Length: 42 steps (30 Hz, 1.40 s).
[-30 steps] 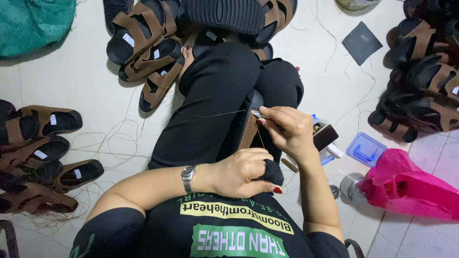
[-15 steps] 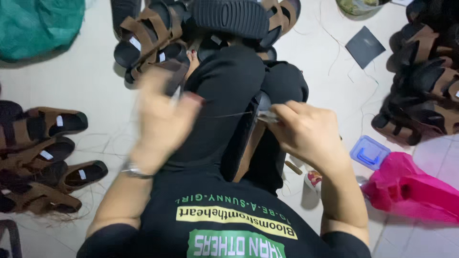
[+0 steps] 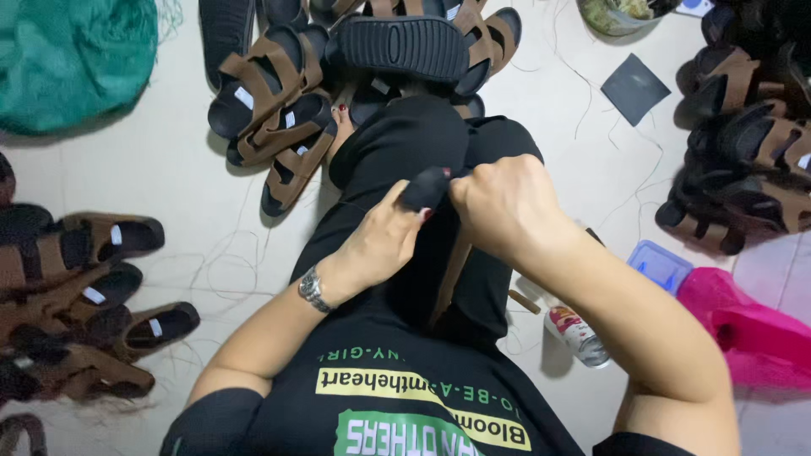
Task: The person sits on the floor and sews a brown strap onto a black sandal using a needle and thread. They repeatedly push the needle through the strap and pull the thread tight to secure the attachment.
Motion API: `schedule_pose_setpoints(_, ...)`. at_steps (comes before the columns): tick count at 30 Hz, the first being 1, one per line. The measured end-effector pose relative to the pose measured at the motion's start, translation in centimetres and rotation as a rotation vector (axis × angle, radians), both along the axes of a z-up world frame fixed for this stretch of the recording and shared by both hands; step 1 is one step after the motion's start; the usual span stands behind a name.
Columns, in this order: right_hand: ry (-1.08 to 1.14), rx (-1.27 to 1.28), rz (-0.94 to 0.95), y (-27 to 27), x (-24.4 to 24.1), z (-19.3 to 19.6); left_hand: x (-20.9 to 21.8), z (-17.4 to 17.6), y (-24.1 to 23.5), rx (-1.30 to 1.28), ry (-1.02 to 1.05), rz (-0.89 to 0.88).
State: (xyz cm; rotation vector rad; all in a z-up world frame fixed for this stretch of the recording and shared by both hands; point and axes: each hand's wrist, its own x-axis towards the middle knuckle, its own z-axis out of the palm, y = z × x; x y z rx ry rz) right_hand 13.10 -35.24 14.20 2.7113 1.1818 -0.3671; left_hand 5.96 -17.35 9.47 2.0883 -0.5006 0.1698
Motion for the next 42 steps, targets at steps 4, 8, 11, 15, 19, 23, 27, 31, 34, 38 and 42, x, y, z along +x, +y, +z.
schedule_pose_setpoints(4, -0.027, -0.017, 0.028, -0.8, 0.4, -0.8, -1.4, -6.3, 2.2, -0.020, -0.028, 0.138)
schedule_pose_setpoints(8, 0.130, 0.077, -0.210, -3.2, 1.4, 1.7, -0.6, -1.0, 5.4, 0.056, -0.044, 0.340)
schedule_pose_setpoints(11, 0.219, 0.289, -0.620, -10.1, 0.3, -1.6, -3.5, -0.9, 4.9, 0.169, 0.284, 0.193)
schedule_pose_setpoints(15, 0.424, 0.080, -1.093, -23.4, -6.5, -27.5, -4.4, 2.6, -1.1, 0.698, 0.954, -0.244)
schedule_pose_setpoints(19, 0.513, 0.239, -1.300, -24.4, -13.0, -37.6, -5.1, 1.5, -3.9, 0.824, 0.918, -0.244)
schedule_pose_setpoints(23, 0.408, 0.502, -1.392, -22.7, -16.0, -35.9, -6.4, -5.6, -0.4, 0.856, 0.786, 0.017)
schedule_pose_setpoints(27, 0.581, -0.082, -1.110, -23.9, -23.0, -45.5, -1.7, 1.3, 5.6, 0.847, 1.039, -0.035)
schedule_pose_setpoints(31, 0.498, -0.398, -1.028, -22.6, -26.9, -48.0, 0.7, 0.2, 13.6, 0.546, 1.059, -0.267)
schedule_pose_setpoints(34, 0.440, -0.344, -1.066, -23.1, -28.3, -48.7, -1.5, -6.4, 14.2, -0.663, 1.374, 0.100)
schedule_pose_setpoints(38, 0.507, -0.034, -1.191, -23.3, -29.0, -46.0, -4.5, -6.7, 7.8, -0.058, 1.256, 0.085)
schedule_pose_setpoints(42, 0.645, -0.030, -1.282, -23.1, -27.8, -44.0, -8.0, -6.2, 2.1, 0.622, 0.822, -0.034)
